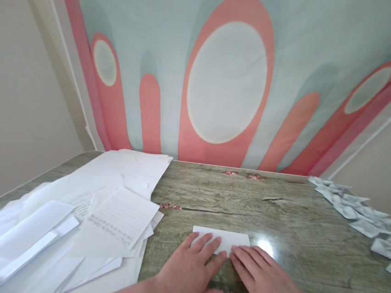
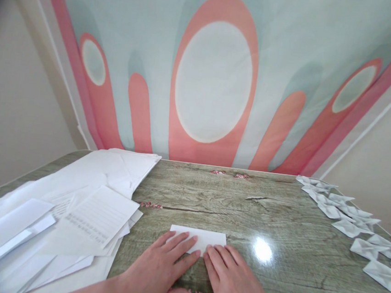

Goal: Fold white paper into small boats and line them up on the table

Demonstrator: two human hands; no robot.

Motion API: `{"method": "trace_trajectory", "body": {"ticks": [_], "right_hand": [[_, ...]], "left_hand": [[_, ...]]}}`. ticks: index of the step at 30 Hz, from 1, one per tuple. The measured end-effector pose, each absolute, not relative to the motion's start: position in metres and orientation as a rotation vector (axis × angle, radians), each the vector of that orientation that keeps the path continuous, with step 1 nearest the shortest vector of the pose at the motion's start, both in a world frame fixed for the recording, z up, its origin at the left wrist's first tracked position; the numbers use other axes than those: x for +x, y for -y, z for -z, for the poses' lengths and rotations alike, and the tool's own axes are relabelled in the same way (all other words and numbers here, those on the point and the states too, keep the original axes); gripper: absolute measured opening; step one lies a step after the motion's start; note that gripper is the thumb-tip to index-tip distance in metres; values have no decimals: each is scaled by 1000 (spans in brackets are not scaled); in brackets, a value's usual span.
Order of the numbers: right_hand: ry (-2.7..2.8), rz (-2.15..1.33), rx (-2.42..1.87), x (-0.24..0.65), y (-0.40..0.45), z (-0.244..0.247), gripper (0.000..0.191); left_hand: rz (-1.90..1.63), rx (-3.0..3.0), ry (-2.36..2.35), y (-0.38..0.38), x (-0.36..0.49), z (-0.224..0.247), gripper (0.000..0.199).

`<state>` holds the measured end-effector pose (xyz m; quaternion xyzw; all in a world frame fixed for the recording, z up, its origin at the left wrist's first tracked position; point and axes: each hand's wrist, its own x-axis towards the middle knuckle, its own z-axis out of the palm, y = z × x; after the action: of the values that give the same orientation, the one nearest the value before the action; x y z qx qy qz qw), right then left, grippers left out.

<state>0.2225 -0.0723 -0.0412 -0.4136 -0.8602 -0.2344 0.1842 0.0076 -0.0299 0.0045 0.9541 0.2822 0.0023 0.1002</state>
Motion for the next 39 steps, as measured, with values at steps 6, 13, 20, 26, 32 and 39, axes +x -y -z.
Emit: {"method": "trace_trajectory", "body": {"ticks": [6,13,20,26,32,39], "right_hand": [[2432,642,-1164,223,71,42,28],[2462,584,-1182,223,73,38,28],[2477,513,-1222,228,73,47,32],[2479,522,-1325,240,76,45,33],[2464,593,-1313,241,77,37,33],[2470,573,-1313,243,77,39,30]], "left_hand": [[108,2877,-867,31,10,-15,62],[143,3129,-1112,38,3,-1,52],[264,3197,-1184,42,1,8,43],[209,3156,-1146,42,-3,12,39],[227,3131,-1128,39,-7,8,39],[314,3094,-1037,33,-12,1,36]]}}
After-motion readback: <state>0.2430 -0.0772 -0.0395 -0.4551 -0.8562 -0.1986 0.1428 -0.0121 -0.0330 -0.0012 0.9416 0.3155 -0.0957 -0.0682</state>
